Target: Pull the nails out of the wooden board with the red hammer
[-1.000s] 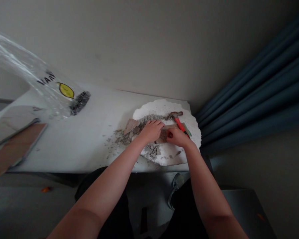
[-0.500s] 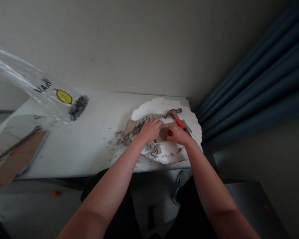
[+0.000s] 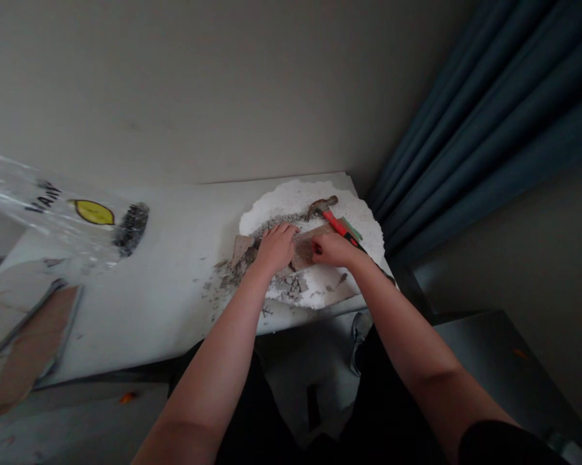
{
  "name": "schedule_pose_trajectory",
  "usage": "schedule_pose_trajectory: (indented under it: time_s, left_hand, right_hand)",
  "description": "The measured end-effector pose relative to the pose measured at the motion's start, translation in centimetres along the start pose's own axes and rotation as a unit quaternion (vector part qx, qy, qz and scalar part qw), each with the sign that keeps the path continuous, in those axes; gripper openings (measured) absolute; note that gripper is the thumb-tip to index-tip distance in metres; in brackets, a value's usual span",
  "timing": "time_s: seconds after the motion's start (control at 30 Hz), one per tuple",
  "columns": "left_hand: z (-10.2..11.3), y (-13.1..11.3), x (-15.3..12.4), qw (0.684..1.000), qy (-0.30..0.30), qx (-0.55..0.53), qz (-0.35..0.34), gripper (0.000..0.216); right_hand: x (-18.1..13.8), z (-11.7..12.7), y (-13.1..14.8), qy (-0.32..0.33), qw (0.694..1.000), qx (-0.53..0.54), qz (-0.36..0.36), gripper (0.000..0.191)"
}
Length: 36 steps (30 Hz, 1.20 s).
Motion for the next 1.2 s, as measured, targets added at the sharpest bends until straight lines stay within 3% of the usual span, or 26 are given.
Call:
schedule_pose_trajectory:
  time_s: [1.2]
  left_hand:
    - [-0.29, 0.22, 0.2, 1.0, -0.001, -0.008, -0.004, 0.043]
  right_hand:
    - [-0.18, -0.28, 0.18, 0.005, 1.0, -0.03, 0.0, 0.015]
Point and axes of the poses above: each hand's wrist, its own x-axis towards the middle knuckle, its own z-axis out of the back of the hand, y = z × x, the point moved 3 cm from there along x, towards the middle knuckle, and after that the axes turned 7 degrees about y, right-handed, at the moved point
